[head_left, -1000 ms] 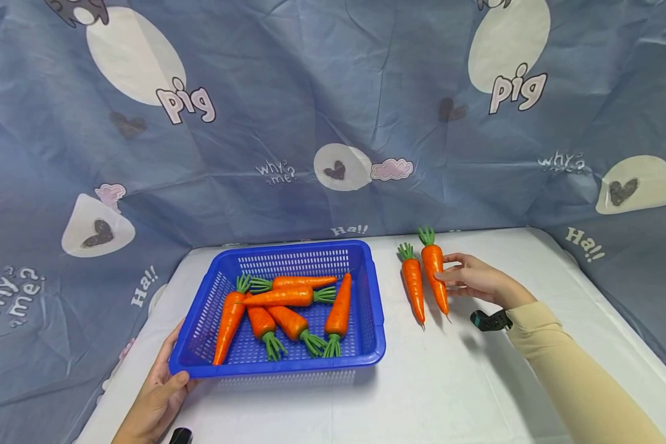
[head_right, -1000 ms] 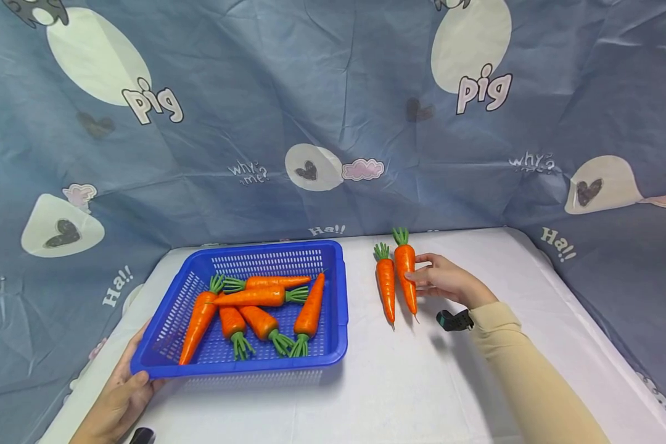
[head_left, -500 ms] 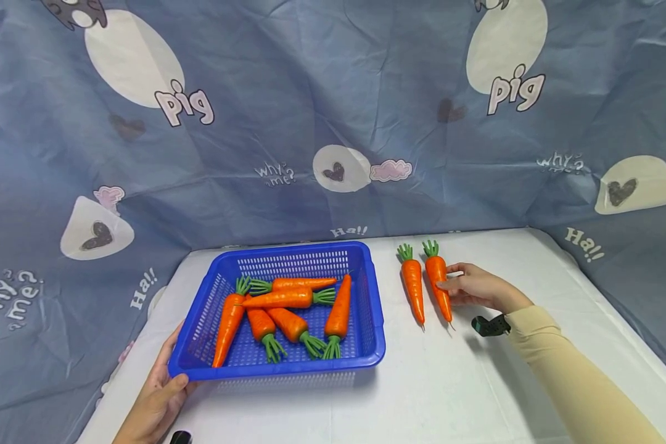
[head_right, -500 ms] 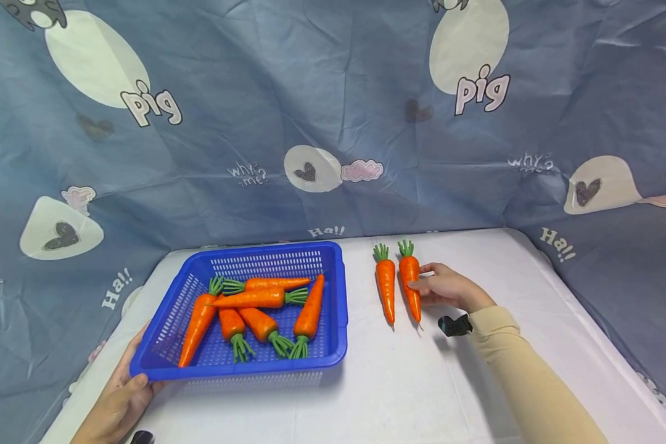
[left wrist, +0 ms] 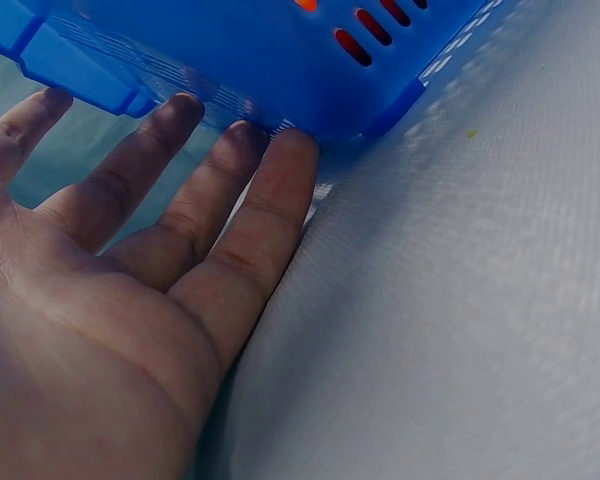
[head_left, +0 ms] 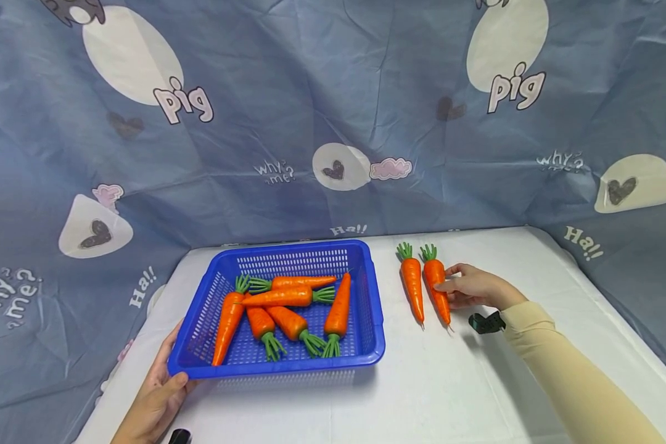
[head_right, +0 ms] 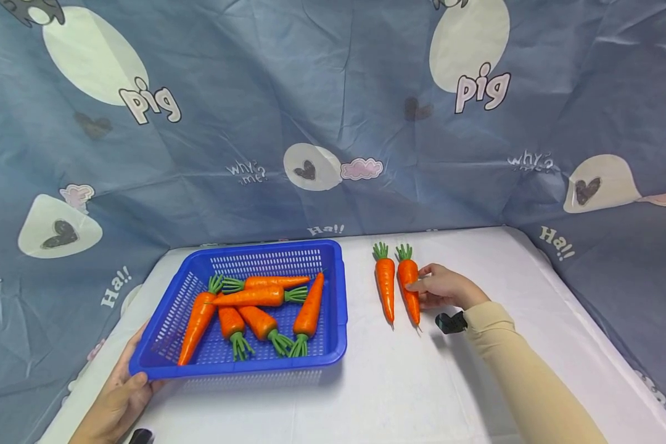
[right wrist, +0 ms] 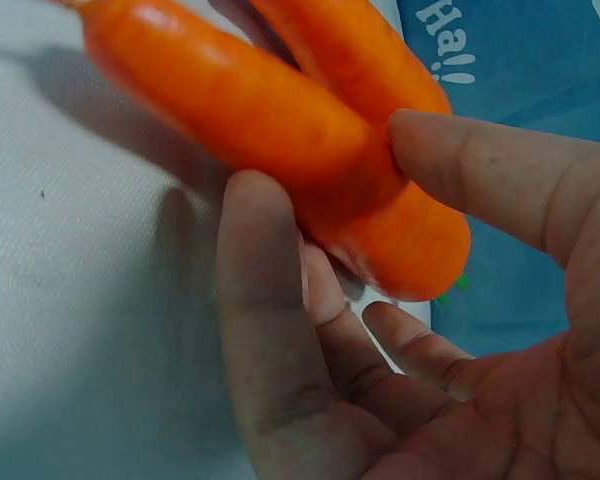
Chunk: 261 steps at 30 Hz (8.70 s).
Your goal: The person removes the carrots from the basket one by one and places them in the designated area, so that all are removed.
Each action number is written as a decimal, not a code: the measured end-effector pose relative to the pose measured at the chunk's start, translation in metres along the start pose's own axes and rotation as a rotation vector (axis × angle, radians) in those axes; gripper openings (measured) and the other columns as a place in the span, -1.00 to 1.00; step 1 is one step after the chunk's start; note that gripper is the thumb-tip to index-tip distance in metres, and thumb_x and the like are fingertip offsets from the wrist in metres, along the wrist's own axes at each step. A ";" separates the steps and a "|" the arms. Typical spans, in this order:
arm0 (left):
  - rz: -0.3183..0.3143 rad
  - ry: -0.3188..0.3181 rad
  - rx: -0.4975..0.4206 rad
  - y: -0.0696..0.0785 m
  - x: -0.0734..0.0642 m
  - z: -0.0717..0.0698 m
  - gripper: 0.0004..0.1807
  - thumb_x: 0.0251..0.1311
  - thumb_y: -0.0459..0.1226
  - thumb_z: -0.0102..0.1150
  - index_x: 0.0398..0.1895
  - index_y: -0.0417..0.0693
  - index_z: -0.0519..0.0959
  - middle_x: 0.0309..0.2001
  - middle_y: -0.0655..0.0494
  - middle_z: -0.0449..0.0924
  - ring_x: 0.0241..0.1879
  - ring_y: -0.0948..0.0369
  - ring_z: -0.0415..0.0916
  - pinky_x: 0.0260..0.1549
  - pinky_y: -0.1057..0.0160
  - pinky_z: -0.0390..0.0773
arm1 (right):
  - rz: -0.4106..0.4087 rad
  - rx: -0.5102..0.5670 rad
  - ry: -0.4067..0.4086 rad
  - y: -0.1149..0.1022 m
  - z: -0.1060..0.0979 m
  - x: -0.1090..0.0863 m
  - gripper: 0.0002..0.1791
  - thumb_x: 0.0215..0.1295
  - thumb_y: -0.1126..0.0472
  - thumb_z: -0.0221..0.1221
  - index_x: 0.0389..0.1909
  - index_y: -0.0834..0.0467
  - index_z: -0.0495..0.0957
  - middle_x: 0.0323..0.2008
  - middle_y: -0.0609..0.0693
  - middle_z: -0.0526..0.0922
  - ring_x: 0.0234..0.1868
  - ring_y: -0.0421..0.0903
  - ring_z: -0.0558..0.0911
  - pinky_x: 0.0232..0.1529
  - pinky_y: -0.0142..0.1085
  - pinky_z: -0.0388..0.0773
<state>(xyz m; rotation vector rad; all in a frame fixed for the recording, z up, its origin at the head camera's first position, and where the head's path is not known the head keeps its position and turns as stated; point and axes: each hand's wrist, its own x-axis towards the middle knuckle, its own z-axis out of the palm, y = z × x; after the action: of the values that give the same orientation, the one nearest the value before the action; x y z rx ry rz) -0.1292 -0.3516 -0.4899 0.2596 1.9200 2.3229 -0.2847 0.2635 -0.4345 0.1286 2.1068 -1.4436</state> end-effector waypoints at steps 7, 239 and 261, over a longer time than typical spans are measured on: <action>-0.010 0.006 0.000 0.000 -0.001 0.000 -0.22 0.69 -0.33 -0.07 0.75 0.39 -0.13 0.51 0.50 0.32 0.36 0.42 0.54 0.26 0.35 0.65 | 0.007 -0.019 -0.004 0.000 -0.002 -0.001 -0.20 0.52 0.15 0.24 0.51 0.42 0.02 -0.19 0.03 0.53 -0.25 -0.17 0.60 -0.12 -0.31 0.78; 0.014 -0.025 -0.016 0.002 0.001 -0.002 -0.15 0.65 -0.43 -0.06 0.76 0.38 -0.14 0.51 0.48 0.31 0.36 0.40 0.55 0.26 0.31 0.66 | -0.231 -1.235 -0.335 -0.158 0.202 0.032 -0.44 0.07 0.52 0.46 -0.02 -0.14 0.85 -0.03 -0.18 0.73 -0.06 -0.14 0.55 0.00 -0.18 0.76; -0.012 0.002 0.005 0.002 -0.001 0.000 -0.16 0.65 -0.40 -0.03 0.75 0.40 -0.14 0.51 0.47 0.27 0.36 0.42 0.54 0.26 0.33 0.66 | -0.288 -1.269 -0.303 -0.154 0.204 0.024 -0.47 0.05 0.52 0.48 -0.08 -0.14 0.81 -0.01 -0.16 0.71 -0.08 -0.13 0.53 -0.10 -0.23 0.71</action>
<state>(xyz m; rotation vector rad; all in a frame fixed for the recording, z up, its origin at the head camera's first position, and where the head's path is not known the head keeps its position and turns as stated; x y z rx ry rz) -0.1286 -0.3522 -0.4879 0.2465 1.9236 2.3116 -0.2821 0.0149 -0.3703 -0.8333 2.4065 -0.0149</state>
